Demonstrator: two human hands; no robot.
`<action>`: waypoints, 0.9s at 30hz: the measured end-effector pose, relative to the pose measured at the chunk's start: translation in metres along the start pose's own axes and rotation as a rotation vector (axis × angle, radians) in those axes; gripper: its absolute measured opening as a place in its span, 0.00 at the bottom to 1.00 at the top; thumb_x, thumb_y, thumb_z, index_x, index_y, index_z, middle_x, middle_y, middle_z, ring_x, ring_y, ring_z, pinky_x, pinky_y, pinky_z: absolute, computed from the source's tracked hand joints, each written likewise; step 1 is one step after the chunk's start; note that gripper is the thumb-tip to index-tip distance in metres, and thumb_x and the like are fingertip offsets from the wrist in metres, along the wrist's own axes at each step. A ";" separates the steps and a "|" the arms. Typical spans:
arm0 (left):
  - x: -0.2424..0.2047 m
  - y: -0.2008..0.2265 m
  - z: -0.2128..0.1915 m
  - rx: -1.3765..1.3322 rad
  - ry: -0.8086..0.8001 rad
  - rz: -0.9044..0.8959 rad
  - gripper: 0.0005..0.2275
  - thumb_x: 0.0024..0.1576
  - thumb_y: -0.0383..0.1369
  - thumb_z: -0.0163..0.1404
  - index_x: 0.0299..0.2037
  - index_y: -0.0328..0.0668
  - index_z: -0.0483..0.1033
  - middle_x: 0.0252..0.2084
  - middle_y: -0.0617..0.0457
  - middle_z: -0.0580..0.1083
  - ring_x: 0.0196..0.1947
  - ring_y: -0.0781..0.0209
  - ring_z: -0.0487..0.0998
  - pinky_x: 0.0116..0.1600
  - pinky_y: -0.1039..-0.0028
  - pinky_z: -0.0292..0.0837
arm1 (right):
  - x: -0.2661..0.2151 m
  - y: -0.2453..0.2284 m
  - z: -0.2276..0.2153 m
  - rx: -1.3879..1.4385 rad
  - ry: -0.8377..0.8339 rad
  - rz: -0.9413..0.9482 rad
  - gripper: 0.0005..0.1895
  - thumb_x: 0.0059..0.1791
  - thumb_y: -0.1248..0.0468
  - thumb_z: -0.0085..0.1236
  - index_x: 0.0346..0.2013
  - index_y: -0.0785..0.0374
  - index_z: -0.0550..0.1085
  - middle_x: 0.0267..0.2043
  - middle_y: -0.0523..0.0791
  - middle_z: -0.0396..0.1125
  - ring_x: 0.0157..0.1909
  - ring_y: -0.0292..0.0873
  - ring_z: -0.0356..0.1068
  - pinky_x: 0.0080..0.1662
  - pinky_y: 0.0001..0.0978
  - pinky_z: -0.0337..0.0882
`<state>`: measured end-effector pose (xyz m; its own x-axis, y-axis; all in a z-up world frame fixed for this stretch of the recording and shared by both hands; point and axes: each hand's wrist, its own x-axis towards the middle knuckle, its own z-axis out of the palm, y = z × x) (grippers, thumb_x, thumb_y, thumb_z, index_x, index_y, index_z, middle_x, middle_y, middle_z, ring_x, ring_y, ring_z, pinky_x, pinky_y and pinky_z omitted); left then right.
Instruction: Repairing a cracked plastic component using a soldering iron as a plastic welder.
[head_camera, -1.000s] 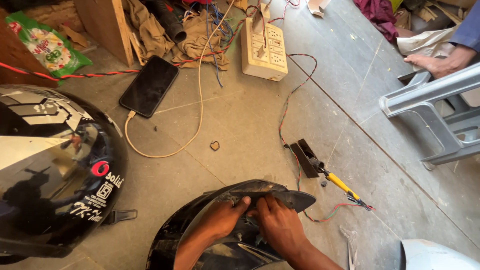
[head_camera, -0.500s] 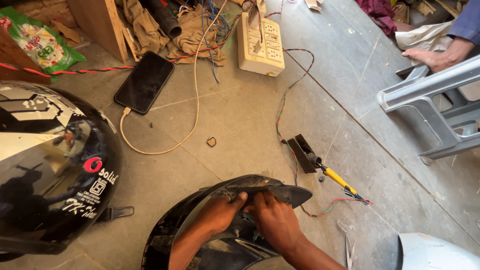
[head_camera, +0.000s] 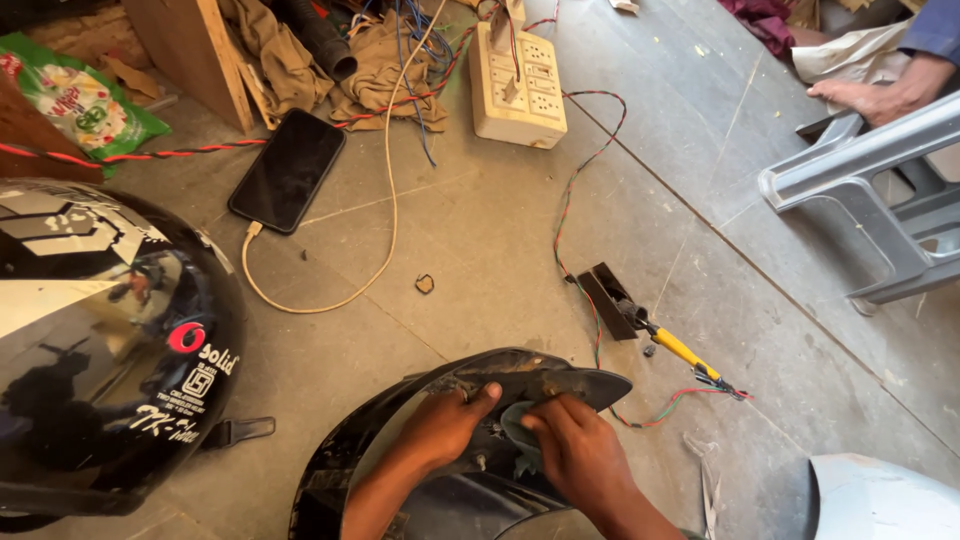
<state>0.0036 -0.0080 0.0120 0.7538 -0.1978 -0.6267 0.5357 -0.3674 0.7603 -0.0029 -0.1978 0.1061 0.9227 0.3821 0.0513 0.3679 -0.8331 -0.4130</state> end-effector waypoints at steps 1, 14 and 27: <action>0.000 -0.001 0.000 0.002 -0.003 -0.001 0.40 0.56 0.66 0.38 0.31 0.24 0.78 0.31 0.32 0.78 0.37 0.39 0.82 0.44 0.53 0.72 | -0.001 -0.006 -0.006 0.001 0.000 0.004 0.09 0.47 0.60 0.64 0.33 0.62 0.75 0.35 0.49 0.72 0.34 0.56 0.73 0.35 0.46 0.73; 0.011 -0.007 0.005 -0.041 -0.037 0.015 0.40 0.53 0.67 0.39 0.45 0.28 0.78 0.43 0.36 0.80 0.49 0.45 0.82 0.53 0.60 0.73 | -0.065 0.067 -0.001 0.328 0.292 0.234 0.04 0.43 0.72 0.63 0.30 0.66 0.76 0.32 0.44 0.71 0.31 0.37 0.71 0.36 0.27 0.71; 0.006 0.014 0.011 0.250 0.095 -0.052 0.38 0.46 0.63 0.56 0.48 0.30 0.75 0.45 0.37 0.81 0.49 0.44 0.83 0.55 0.61 0.75 | -0.076 0.119 0.003 0.697 0.494 0.765 0.08 0.47 0.64 0.63 0.35 0.68 0.80 0.28 0.43 0.72 0.28 0.34 0.66 0.31 0.26 0.67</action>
<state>0.0117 -0.0241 0.0166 0.7661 -0.0910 -0.6362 0.4732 -0.5900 0.6542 -0.0296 -0.3246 0.0500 0.8785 -0.4560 -0.1424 -0.3105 -0.3185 -0.8956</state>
